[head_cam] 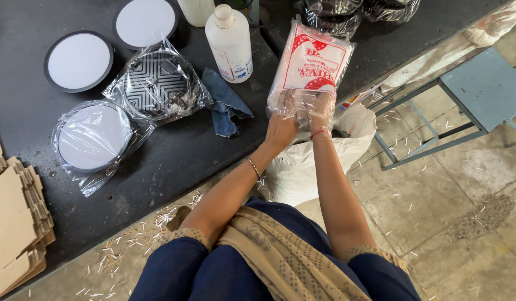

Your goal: The person wraps round LED panel lights in clear plastic bags, twisting the bag openings closed, and places the wrapped panels into cardboard boxes. They then fold and assemble flat cardboard boxes, inserting a white inner liner, and stack finished white boxes on the workbench.

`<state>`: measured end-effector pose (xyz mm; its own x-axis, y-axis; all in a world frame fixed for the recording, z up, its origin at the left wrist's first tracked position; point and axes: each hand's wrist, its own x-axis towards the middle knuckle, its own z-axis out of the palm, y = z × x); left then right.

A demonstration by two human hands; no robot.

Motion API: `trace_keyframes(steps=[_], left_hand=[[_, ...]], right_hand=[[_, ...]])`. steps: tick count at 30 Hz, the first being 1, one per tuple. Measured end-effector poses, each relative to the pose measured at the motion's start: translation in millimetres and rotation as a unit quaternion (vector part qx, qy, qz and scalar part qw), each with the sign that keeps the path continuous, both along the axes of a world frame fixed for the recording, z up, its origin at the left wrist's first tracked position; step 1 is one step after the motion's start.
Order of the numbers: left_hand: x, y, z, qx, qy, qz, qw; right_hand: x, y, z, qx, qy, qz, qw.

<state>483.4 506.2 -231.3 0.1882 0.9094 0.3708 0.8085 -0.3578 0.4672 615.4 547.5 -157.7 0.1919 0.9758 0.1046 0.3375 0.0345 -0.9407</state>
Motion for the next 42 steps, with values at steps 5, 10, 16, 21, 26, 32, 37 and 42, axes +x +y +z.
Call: trace_keyframes(steps=[5, 10, 16, 21, 26, 32, 37, 42], left_hand=[[2, 4, 12, 0.099, -0.093, -0.024, 0.99], [3, -2, 31, 0.145, -0.141, -0.022, 0.979], [6, -18, 42, 0.085, -0.255, 0.007, 0.963], [6, -18, 41, 0.167, -0.081, -0.053, 0.981], [5, -11, 35, 0.166, -0.023, -0.062, 0.984], [2, -4, 25, 0.195, 0.002, -0.063, 0.979], [0, 10, 9, 0.11, 0.021, -0.085, 0.99], [1, 14, -2, 0.06, 0.011, -0.127, 0.99]], right_hand=[[-4, -9, -15, 0.146, 0.009, -0.023, 0.989], [-6, -9, -22, 0.148, -0.007, -0.031, 0.989], [-9, -7, -22, 0.152, 0.024, -0.036, 0.987], [-4, -8, -16, 0.162, 0.056, 0.013, 0.985], [-5, -8, -13, 0.051, 0.094, 0.001, 0.994], [-14, -39, -13, 0.263, -0.256, 0.031, 0.929], [-3, -131, 17, -0.01, -0.151, 0.143, 0.978], [15, -182, 62, 0.026, -0.12, 0.191, 0.974]])
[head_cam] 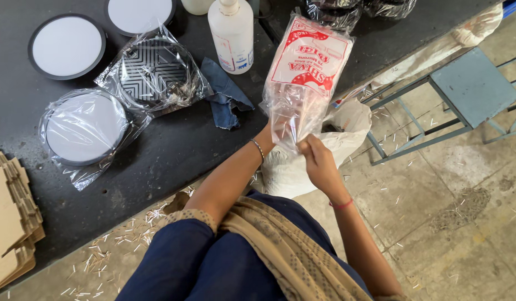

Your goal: The person wraps round LED panel lights in clear plastic bags, twisting the bag openings closed, and places the wrapped panels into cardboard boxes. They then fold and assemble flat cardboard boxes, inserting a white inner liner, and stack finished white boxes on the workbench.

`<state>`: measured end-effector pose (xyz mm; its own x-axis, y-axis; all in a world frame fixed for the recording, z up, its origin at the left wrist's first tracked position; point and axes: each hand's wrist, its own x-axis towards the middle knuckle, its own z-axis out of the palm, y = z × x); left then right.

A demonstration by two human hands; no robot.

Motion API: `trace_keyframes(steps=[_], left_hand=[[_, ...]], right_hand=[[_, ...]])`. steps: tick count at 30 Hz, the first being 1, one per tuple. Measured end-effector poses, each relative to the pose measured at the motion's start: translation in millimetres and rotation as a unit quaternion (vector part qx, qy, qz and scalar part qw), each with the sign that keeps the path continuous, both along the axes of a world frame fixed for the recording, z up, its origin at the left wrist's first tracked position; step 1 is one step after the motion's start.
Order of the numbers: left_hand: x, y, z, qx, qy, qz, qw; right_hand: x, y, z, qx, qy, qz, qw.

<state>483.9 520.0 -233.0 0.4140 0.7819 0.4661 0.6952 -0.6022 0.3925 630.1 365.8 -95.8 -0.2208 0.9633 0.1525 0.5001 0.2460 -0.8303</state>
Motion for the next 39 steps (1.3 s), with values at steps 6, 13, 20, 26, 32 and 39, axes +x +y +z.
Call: trace_keyframes(steps=[6, 13, 20, 26, 32, 39], left_hand=[[4, 12, 19, -0.049, -0.011, -0.037, 0.998], [-60, -54, 98, -0.305, 0.037, -0.081, 0.948], [-133, -128, 219, -0.274, -0.447, -0.017, 0.851], [-145, -167, 237, -0.291, -0.386, 0.197, 0.853], [-200, -197, 210, -0.256, -0.343, 0.354, 0.831], [-222, -230, 176, -0.362, -0.476, 0.225, 0.769]], right_hand=[[20, -29, 41, 0.063, 0.209, -0.065, 0.974], [32, 8, 113, 0.082, 0.184, -0.248, 0.948], [-43, 41, 119, 0.193, -0.006, -0.046, 0.98], [-118, 53, 118, 0.094, 0.09, 0.221, 0.967], [-144, 37, 75, -0.039, 0.131, 0.23, 0.964], [-128, -8, 26, 0.023, 0.093, 0.154, 0.983]])
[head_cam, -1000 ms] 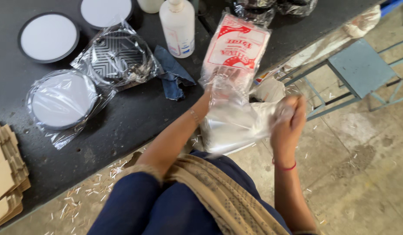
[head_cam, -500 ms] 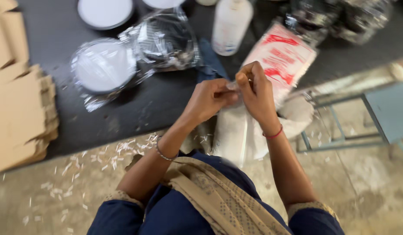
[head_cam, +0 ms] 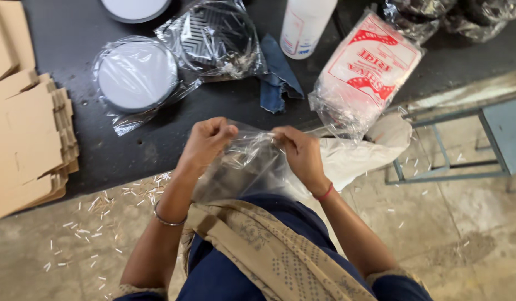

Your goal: The person wraps round LED panel lights in clear plastic bags, twisting the bag openings closed, and places the wrapped panels into cardboard boxes. They then fold and assemble flat cardboard boxes, inserting a white inner liner, and stack finished white boxes on the workbench.

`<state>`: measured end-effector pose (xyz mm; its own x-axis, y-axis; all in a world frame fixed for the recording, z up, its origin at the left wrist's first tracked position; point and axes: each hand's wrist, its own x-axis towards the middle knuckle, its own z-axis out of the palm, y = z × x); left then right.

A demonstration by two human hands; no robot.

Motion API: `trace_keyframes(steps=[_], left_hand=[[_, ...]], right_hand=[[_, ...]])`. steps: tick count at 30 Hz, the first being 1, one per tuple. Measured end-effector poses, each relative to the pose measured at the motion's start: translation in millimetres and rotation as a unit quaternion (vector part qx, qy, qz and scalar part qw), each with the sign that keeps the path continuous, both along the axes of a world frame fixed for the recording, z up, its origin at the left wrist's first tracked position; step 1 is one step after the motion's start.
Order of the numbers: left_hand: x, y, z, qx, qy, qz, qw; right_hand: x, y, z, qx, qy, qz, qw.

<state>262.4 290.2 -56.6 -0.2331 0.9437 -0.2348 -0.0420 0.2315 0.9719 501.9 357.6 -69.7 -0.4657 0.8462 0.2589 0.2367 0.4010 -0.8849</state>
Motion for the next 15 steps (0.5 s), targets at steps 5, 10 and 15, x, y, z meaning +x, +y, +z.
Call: trace_keyframes(steps=[5, 10, 15], left_hand=[[14, 10, -8, -0.037, 0.042, -0.093, 0.994], [40, 46, 1, -0.037, -0.201, -0.089, 0.975], [34, 90, -4, -0.005, -0.173, -0.052, 0.983]], right_hand=[[28, -19, -6, -0.101, 0.009, -0.076, 0.992], [59, -27, -7, -0.059, -0.013, -0.164, 0.985], [118, -24, -2, 0.063, -0.126, -0.252, 0.957]])
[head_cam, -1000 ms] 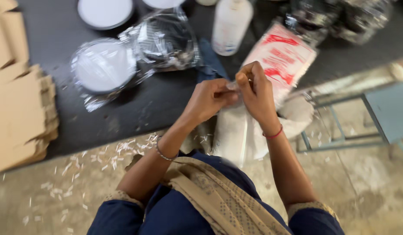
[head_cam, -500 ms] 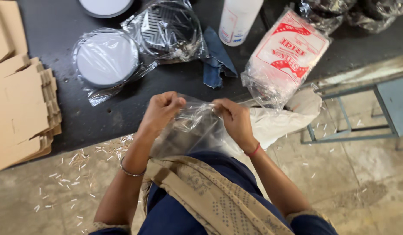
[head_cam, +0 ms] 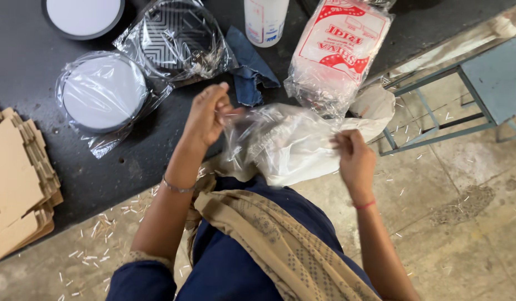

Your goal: The person wraps round LED panel lights in clear plastic bags, twisting the bag openings closed, and places the wrapped panels into cardboard boxes. They then fold and assemble flat cardboard boxes, inserting a white inner liner, and stack finished white boxes on the workbench.

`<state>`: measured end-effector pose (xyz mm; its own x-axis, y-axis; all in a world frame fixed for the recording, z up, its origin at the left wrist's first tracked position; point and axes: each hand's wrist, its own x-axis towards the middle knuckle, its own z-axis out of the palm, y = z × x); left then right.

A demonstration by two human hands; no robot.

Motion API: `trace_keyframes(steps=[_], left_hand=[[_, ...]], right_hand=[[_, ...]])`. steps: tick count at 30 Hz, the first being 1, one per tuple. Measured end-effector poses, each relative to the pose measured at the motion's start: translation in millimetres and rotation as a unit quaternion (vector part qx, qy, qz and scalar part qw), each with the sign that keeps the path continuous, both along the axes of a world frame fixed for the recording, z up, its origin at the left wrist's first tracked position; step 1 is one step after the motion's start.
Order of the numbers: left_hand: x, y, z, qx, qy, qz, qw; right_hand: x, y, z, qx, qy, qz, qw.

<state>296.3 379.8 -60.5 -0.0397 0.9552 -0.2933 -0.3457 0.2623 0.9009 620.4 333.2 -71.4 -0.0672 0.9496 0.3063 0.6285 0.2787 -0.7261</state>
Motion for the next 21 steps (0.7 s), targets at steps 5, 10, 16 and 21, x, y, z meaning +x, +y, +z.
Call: trace_keyframes(steps=[5, 10, 16, 21], left_hand=[[18, 51, -40, 0.076, 0.364, -0.067, 0.926], [90, 107, -87, 0.027, 0.38, -0.196, 0.904], [111, 152, -87, 0.167, 0.167, -0.155, 0.959], [130, 167, -32, 0.146, 0.094, -0.213, 0.961]], right_hand=[[34, -3, -22, -0.127, 0.075, -0.038, 0.988], [87, 7, -30, -0.005, -0.205, -0.112, 0.972], [89, 14, -29, -0.176, 0.192, 0.034, 0.965], [-8, 51, -57, -0.003, 0.074, 0.144, 0.987]])
